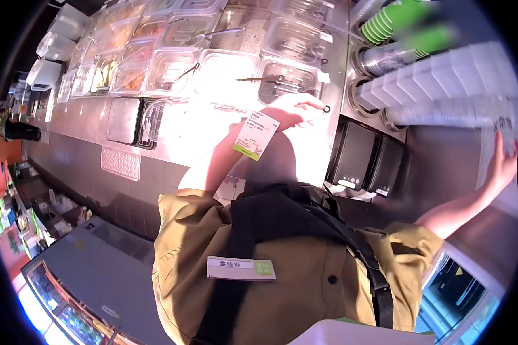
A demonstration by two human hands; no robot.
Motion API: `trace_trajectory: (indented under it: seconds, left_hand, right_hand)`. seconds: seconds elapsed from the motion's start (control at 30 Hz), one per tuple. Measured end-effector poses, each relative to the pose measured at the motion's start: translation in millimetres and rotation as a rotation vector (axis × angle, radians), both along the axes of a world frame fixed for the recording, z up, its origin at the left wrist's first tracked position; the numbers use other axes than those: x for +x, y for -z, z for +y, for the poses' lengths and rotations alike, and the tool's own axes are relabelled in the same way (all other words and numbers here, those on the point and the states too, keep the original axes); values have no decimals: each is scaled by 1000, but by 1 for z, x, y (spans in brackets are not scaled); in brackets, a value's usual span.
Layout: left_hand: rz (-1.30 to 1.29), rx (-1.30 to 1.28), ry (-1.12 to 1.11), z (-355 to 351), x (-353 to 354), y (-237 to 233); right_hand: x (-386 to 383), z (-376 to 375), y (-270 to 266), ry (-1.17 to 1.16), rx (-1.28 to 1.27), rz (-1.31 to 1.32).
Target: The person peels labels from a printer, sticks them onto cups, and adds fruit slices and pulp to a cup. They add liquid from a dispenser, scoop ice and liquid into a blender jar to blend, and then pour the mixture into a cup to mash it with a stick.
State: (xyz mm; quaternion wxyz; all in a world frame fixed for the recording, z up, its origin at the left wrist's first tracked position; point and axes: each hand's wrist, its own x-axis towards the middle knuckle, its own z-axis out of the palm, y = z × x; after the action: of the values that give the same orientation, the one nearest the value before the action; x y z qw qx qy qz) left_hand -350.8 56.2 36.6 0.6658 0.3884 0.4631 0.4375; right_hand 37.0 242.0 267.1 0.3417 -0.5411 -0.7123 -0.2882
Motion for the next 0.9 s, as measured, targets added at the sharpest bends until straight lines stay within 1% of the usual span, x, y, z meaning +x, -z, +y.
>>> trace_trajectory:
  seconds: [0.03,0.07,0.1,0.17,0.23,0.27,0.3,0.37,0.4,0.43,0.47,0.5,0.53,0.57,0.6,0.63,0.7,0.73,0.83,0.87,0.9]
  left_hand:
    - [27,65,13,-4,8,-6]
    - [24,26,103,-9,13,-20]
    - [-34,54,114,-14,21,-26]
    - [-148,112,140,-24,43,-38]
    - [-266,159,165,-40,73,-45]
    - [-329,174,175,-51,92,-48]
    - [-362,248,74,-65,115,-54]
    - [-490,274,-91,-84,141,-54]
    - [-544,289,-168,-91,148,-54]
    - [-596,305,-244,-97,154,-57]
    - [-567,358,-347,-106,149,-63]
    - [-288,431,-492,-115,140,-62]
    - [-5,504,-649,-123,129,-56]
    - [279,561,-816,-136,117,-51]
    - [492,396,-873,-157,107,-74]
    - [609,425,-922,-173,94,-76]
    - [854,489,-1030,-202,60,-81]
    - [926,416,-1060,-222,45,-90]
    - [1099,261,-1200,-285,-18,-100]
    - [1133,275,-1279,-306,-46,-92]
    - [1100,291,-1319,-335,-81,-84]
  right_hand:
    - [-3,-38,6,93,105,60]
    - [-12,-81,15,121,124,287]
    - [-20,-122,26,146,142,512]
    - [-20,-185,64,13,259,904]
    - [-16,-227,114,-288,104,911]
    - [-50,-248,129,-403,83,1061]
    - [-72,-271,144,-535,-155,1179]
    - [-103,-304,171,-556,-357,977]
    - [-114,-315,172,-606,-532,1092]
    - [-118,-323,174,-624,-612,1180]
    - [-122,-332,176,-634,-689,1271]
    - [-127,-343,181,-621,-676,1340]
    - [-128,-361,178,-625,-934,1380]
    - [-138,-371,177,-755,-1202,1195]
    - [-156,-381,187,-910,-1378,1149]
    - [-178,-395,182,-1082,-1543,1378]
    - [-210,-414,176,-1126,-1696,1408]
    - [-225,-421,176,-1201,-1745,1303]
    - [-280,-453,164,-1316,-1863,1050]
    - [-299,-465,156,-1328,-1876,913]
    - [-317,-479,149,-1341,-1917,839]
